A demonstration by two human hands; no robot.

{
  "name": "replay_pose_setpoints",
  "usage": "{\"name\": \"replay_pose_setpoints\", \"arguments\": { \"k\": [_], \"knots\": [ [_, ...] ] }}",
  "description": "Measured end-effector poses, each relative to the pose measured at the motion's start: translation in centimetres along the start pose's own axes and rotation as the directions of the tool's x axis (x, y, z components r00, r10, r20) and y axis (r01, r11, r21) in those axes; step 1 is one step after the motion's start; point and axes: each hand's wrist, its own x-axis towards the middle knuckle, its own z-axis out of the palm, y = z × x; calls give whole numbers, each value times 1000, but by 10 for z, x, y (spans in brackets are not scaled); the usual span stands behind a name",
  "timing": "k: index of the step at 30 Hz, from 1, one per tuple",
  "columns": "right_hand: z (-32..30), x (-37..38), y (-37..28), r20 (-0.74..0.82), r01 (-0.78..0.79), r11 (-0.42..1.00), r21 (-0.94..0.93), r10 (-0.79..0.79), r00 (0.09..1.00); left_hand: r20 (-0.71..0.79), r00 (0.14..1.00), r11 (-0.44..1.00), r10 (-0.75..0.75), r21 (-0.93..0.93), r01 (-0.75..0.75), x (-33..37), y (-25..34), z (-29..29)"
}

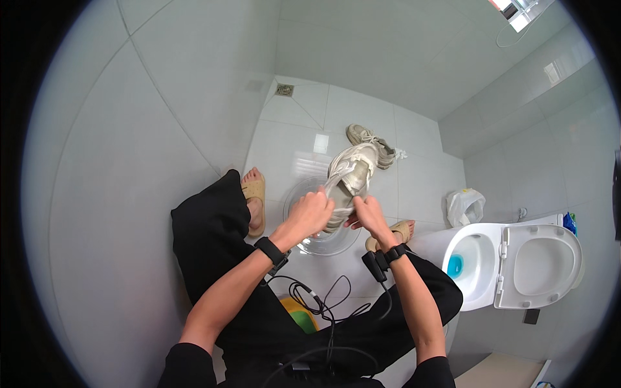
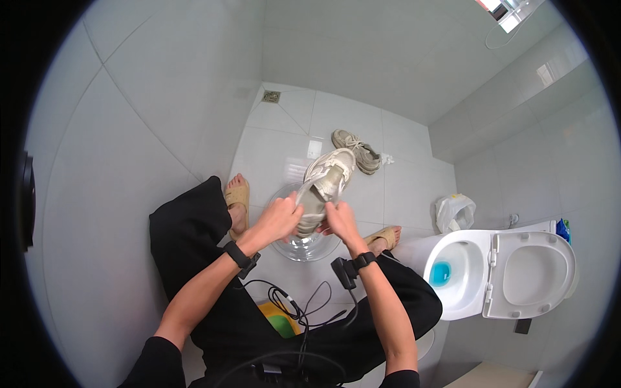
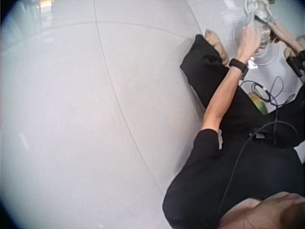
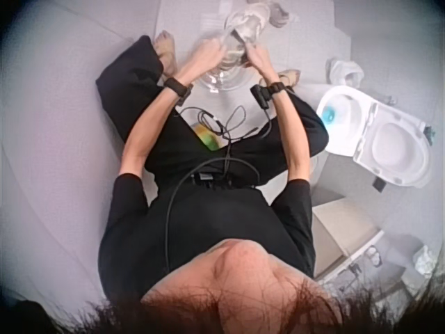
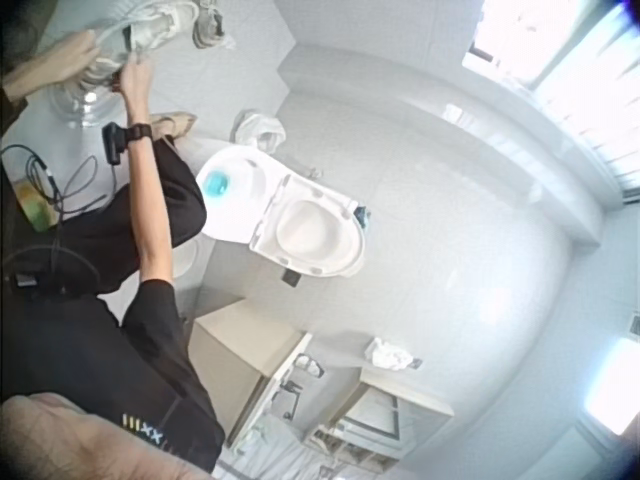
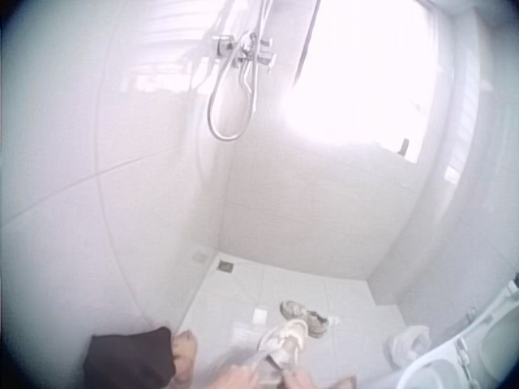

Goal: The recorder is removing the shoelaces from a white sneaker over a plastic bowl while sitting on a stool in a bathroom.

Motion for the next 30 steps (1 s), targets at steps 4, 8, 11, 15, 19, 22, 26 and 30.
{"name": "replay_pose_setpoints", "arguments": {
  "k": [4, 8, 11, 15, 19, 22, 26, 30],
  "knots": [
    [-90, 70, 93, -143, 151, 905, -397, -223, 964, -126, 957, 961, 261, 129, -245, 7, 8, 3],
    [-130, 88, 142, -201, 84, 798, -597, -251, 947, -165, 932, 899, 324, 360, -249, -36, 28, -23],
    [-198, 116, 201, -324, -29, 738, -674, -260, 910, -120, 948, 869, 293, 447, -212, -45, 56, -21],
    [-237, 147, 249, -357, -113, 826, -552, -111, 928, -53, 955, 850, 293, 471, -234, -51, 70, -13],
    [-226, 161, 266, -277, -162, 753, -638, -27, 961, 88, 963, 797, 255, 545, -261, -64, 60, -10],
    [-217, 171, 276, -188, -219, 696, -683, 123, 975, 187, 966, 756, 180, 602, -257, -69, 65, -10],
    [-246, 192, 290, -208, -336, 477, -812, 300, 931, 246, 948, 639, 201, 700, -317, -74, 73, -5],
    [-283, 227, 215, -305, -231, 450, -863, -98, 947, 314, 945, 549, 90, 776, -310, -81, 93, -15]
  ]
}}
